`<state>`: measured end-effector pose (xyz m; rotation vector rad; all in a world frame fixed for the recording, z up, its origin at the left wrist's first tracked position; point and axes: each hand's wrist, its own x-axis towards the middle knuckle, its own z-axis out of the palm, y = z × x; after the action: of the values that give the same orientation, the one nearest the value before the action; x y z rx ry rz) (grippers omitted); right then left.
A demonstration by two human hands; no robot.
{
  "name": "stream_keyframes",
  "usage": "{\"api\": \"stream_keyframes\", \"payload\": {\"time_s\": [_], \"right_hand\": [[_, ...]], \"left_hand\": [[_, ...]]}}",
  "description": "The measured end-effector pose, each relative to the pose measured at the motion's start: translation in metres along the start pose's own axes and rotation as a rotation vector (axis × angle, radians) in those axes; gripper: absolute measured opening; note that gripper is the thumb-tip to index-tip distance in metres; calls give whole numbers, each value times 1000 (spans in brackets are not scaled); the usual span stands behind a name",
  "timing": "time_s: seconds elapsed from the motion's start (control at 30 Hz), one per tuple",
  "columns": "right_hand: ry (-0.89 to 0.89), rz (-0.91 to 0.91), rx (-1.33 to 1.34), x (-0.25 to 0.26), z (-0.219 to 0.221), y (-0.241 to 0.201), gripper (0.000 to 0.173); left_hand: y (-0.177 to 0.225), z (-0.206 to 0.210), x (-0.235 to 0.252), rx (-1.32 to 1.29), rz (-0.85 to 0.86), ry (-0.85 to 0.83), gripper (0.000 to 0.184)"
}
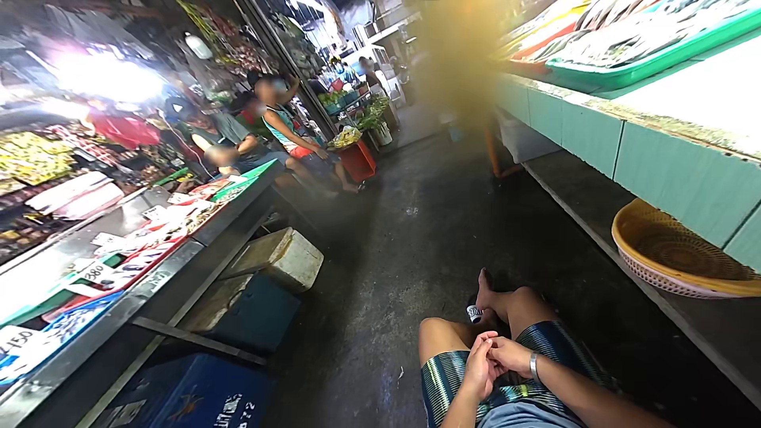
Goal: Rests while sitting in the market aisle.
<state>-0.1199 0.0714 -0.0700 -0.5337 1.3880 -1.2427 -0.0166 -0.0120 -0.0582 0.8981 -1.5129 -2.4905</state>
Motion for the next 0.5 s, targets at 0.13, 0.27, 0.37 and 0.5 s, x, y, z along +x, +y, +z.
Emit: {"api": "stream_keyframes", "payload": {"time_s": [0.13,0.27,0.37,0.5], "right_hand": [[12,-5,-19,-2,-2,0,25],[13,-3,-6,-3,2,-4,26],[2,-12,-16,0,0,-1,26],[3,-5,-15,-2,-1,0,26]], "left_hand": [[0,0,3,30,-13,-15,38],[1,2,1,-5,6,1,37],[0,-2,2,-10,1,-8,38],[-1,-2,3,21,-17,-20,38]]}}
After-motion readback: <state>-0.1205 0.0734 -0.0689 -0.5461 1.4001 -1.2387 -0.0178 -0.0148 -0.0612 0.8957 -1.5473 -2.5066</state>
